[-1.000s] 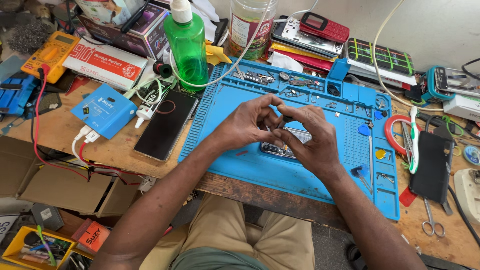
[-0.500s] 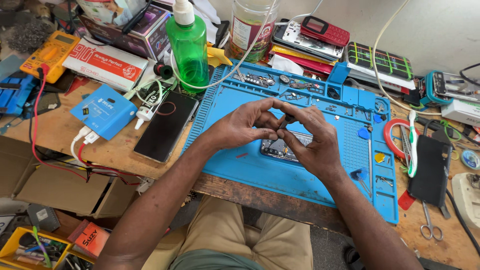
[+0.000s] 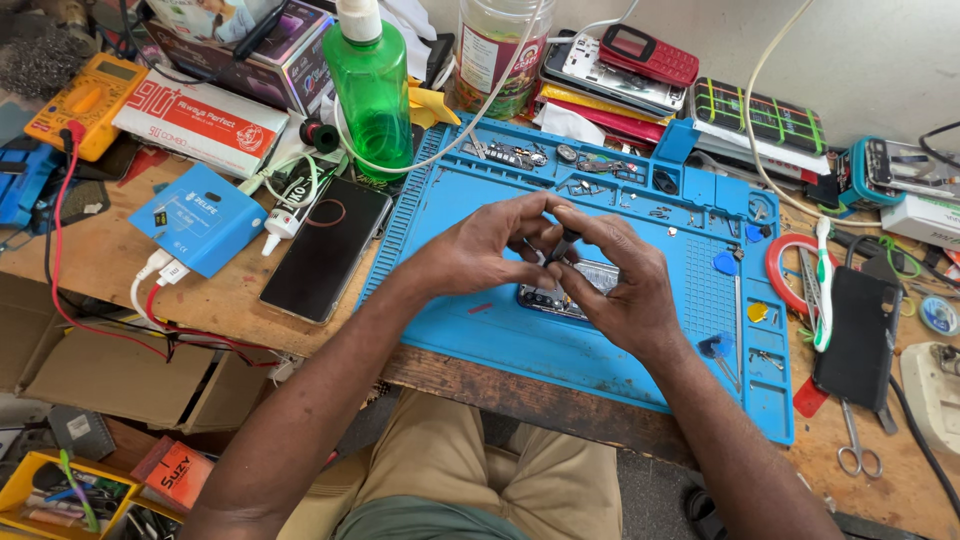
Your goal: The person uses a screwdriver to remove screws from a disassembled smartphone on a blue mat, then connects a charging cable to test the device. They continue to unscrew and remove internal components from the phone.
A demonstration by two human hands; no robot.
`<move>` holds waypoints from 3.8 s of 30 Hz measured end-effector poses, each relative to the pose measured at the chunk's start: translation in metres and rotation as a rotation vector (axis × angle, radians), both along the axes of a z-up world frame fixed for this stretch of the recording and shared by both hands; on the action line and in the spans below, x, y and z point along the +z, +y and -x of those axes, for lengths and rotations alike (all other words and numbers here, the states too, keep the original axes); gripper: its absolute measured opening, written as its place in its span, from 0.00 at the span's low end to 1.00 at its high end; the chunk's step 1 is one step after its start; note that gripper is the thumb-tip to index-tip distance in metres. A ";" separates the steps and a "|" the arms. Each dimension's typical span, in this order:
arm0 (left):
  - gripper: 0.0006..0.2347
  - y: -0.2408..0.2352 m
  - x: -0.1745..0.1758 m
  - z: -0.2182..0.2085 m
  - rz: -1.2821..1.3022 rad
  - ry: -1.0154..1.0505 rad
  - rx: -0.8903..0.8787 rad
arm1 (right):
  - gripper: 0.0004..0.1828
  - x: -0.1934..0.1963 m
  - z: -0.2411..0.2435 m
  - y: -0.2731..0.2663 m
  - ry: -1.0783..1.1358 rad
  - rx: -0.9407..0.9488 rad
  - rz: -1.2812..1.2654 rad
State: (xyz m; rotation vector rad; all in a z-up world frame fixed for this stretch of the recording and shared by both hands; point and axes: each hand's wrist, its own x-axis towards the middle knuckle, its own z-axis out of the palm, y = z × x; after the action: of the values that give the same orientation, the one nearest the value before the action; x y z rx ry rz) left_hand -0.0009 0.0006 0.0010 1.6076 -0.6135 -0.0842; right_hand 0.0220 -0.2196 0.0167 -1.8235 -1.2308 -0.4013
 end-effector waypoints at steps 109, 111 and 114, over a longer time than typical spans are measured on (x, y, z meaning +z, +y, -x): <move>0.02 0.010 0.048 -0.045 -0.992 -0.957 -0.378 | 0.44 -0.001 -0.056 -0.063 -0.043 -0.368 -0.184; 0.03 0.022 0.044 -0.037 -0.934 -1.033 -0.300 | 0.44 -0.001 -0.056 -0.062 -0.051 -0.366 -0.181; 0.04 0.037 0.038 -0.027 -0.914 -0.988 -0.165 | 0.44 0.001 -0.054 -0.060 -0.027 -0.379 -0.186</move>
State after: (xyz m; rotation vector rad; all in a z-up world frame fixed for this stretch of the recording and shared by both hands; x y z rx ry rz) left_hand 0.0259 0.0374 0.0389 2.4598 -1.6333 0.3899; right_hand 0.0758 -0.2799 0.0176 -1.8905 -0.8295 -0.7286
